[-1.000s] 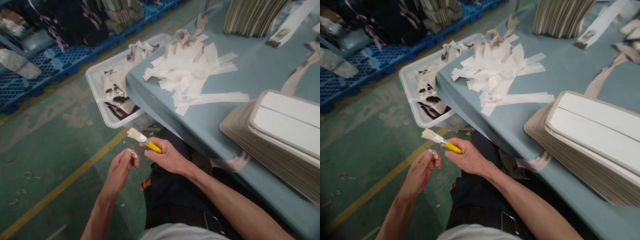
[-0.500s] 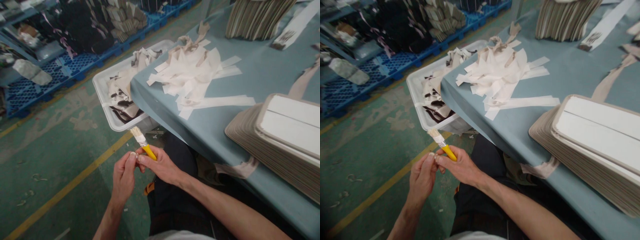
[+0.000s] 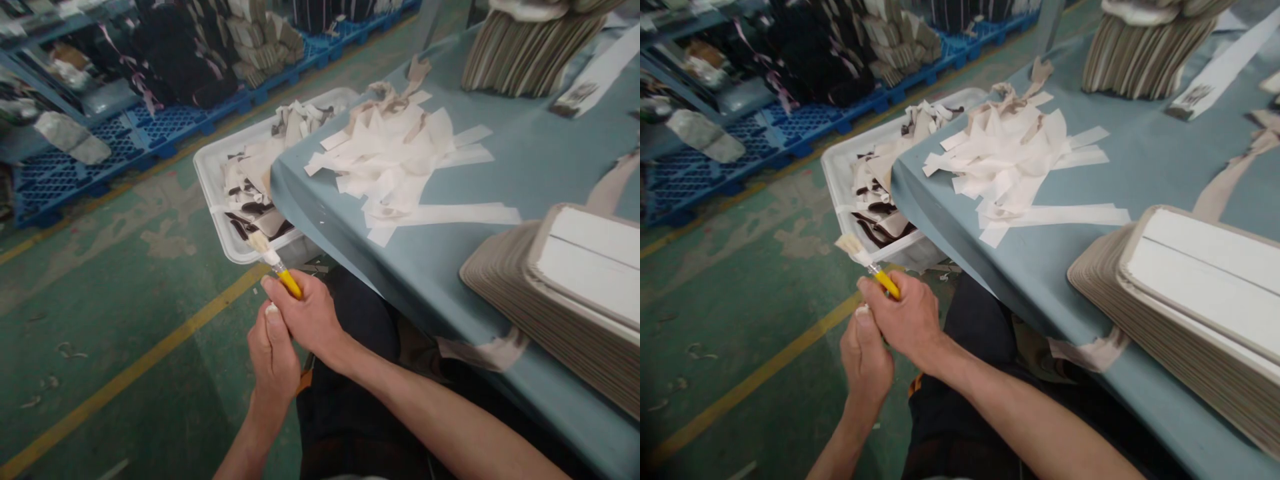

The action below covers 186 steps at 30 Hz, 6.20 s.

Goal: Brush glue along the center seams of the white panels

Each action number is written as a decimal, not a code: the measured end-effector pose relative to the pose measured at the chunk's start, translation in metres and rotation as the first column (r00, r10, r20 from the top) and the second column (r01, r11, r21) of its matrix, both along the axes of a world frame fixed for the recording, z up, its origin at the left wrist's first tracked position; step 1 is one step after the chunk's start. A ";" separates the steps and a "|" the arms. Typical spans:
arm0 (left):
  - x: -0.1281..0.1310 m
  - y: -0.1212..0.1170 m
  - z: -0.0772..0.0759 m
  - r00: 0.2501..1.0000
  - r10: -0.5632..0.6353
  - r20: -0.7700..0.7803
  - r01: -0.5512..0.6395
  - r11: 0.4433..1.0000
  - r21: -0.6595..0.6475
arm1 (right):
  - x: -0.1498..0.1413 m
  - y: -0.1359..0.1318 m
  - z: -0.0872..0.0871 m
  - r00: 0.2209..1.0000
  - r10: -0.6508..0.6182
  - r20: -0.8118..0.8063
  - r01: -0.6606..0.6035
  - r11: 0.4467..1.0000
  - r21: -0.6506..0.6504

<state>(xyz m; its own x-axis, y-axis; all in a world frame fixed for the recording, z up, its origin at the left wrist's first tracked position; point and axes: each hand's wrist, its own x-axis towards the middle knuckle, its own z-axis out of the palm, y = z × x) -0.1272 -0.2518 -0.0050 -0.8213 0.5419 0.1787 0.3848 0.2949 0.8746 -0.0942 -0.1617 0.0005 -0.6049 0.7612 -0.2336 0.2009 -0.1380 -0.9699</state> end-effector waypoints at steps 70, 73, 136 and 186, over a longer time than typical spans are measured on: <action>-0.046 0.009 -0.014 0.699 -0.264 0.665 0.264 0.959 0.103 | 0.061 0.030 -0.031 0.921 0.110 -0.374 -0.205 0.953 -0.223; -0.039 0.010 -0.008 0.621 -0.378 0.687 0.360 0.916 0.179 | 0.066 0.028 -0.014 0.902 0.102 -0.419 -0.202 0.958 -0.201; -0.016 0.016 -0.020 0.587 -0.280 0.760 0.013 0.942 0.337 | 0.048 -0.011 -0.029 0.905 0.252 -0.343 -0.319 0.935 -0.154; -0.050 -0.026 -0.007 0.733 -0.496 -0.466 0.491 0.859 -0.142 | 0.038 0.018 -0.019 0.910 0.238 -0.340 -0.349 0.882 -0.316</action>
<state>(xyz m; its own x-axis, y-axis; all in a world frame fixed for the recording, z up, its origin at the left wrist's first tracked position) -0.1775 -0.2775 -0.0121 -0.2515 0.8504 0.4621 0.8386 -0.0470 0.5427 -0.0561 -0.1433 -0.0182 -0.8686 0.4324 -0.2420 0.0131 -0.4682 -0.8835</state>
